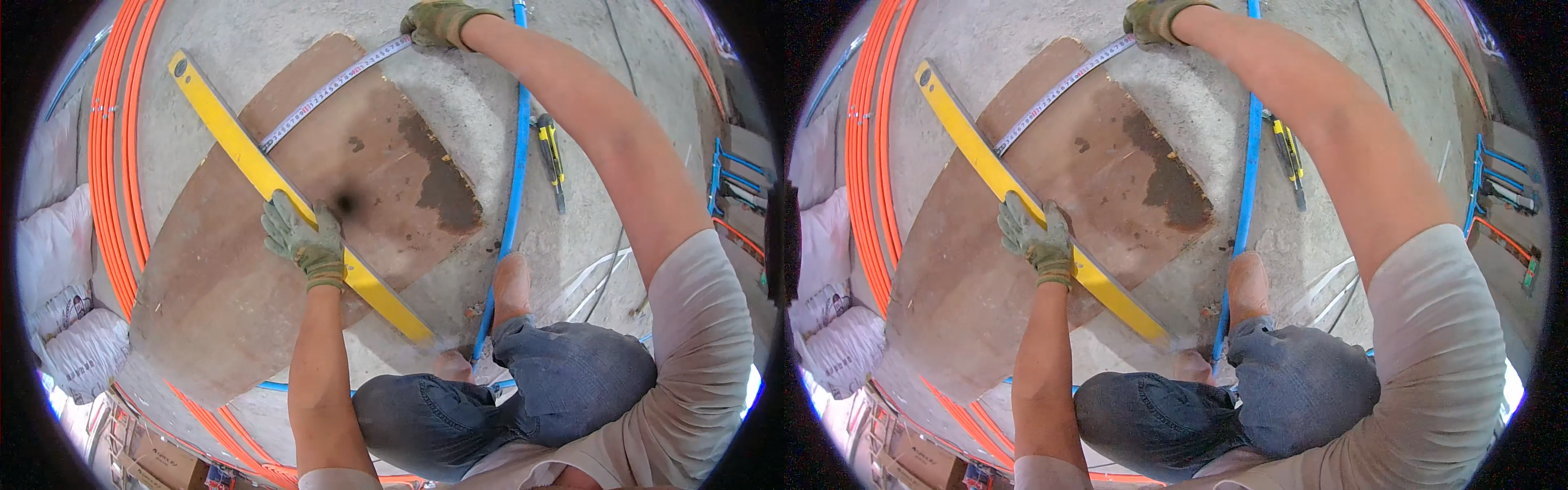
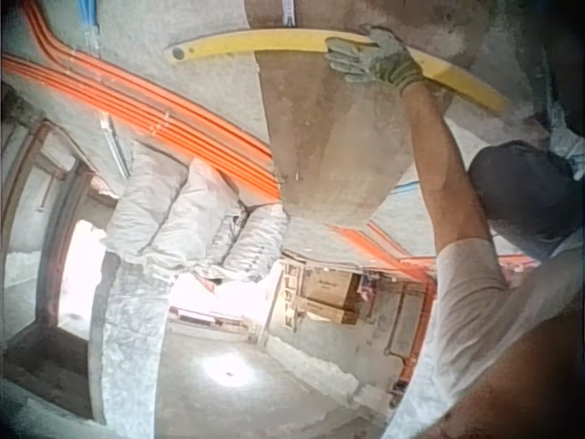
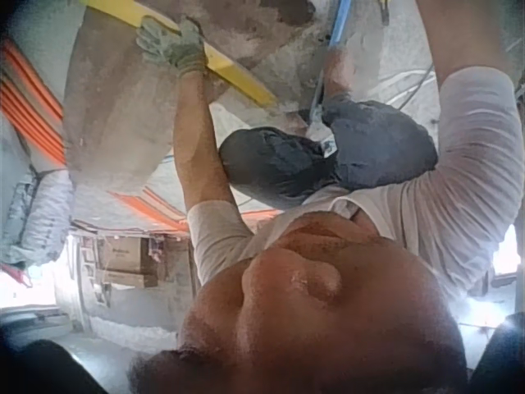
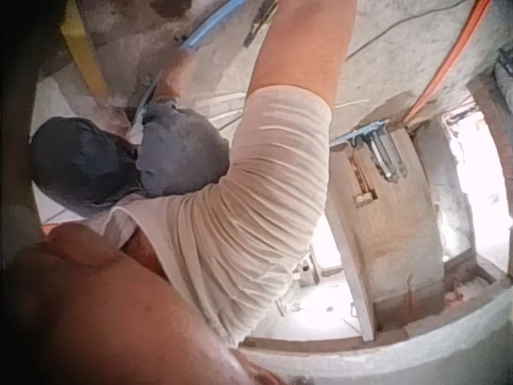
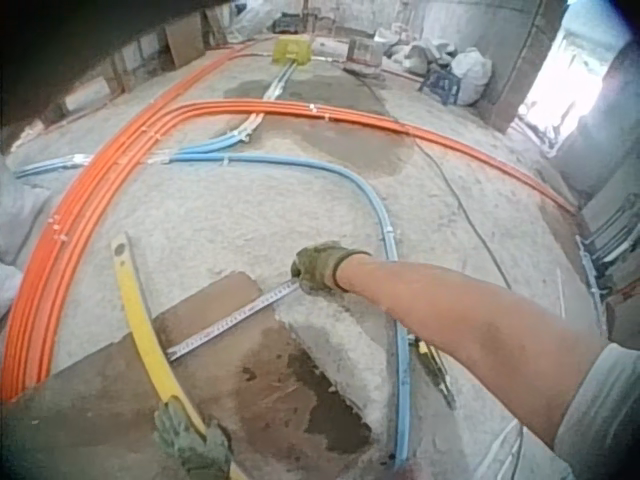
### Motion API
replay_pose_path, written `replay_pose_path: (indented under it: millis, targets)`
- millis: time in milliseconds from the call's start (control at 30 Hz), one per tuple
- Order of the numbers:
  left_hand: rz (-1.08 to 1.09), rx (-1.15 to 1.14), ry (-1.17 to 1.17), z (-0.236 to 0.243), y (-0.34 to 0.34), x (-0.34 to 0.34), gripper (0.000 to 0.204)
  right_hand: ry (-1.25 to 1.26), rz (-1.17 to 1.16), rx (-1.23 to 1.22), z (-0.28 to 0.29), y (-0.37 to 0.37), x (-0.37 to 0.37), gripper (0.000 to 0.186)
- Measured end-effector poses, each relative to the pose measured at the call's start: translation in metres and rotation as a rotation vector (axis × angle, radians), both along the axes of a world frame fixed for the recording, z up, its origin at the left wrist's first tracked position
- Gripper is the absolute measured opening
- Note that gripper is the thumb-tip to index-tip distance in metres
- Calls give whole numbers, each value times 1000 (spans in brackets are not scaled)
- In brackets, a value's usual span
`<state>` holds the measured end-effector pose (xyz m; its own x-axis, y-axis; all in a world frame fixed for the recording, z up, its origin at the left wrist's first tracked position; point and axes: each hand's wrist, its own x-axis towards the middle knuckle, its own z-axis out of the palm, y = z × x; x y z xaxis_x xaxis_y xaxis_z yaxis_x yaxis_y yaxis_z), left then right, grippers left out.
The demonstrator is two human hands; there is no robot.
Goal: The recorder is measuring and cutting pieces of plywood on the floor using a tape measure, a spirit level, and a utility knife.
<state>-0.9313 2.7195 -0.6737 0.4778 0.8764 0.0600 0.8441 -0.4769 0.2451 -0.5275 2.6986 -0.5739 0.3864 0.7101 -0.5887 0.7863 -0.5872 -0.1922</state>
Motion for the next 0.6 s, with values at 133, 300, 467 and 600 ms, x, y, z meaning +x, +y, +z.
replay_pose_path:
  millis: [133, 300, 467, 600]
  targets:
    - [8, 15, -10, 2, -1, 1, 78, -6, -11, 10, -4, 1, 1, 39]
    - [8, 0, -21, 2, 0, 1, 77, -39, 123, -36, -9, 3, 5, 38]
    - [-6, 10, -27, 1, 2, 0, 78, -1, 53, 15, -13, 2, 6, 39]
    - [-35, 9, -49, 0, 2, -2, 78, -19, 53, 24, -13, 0, 5, 40]
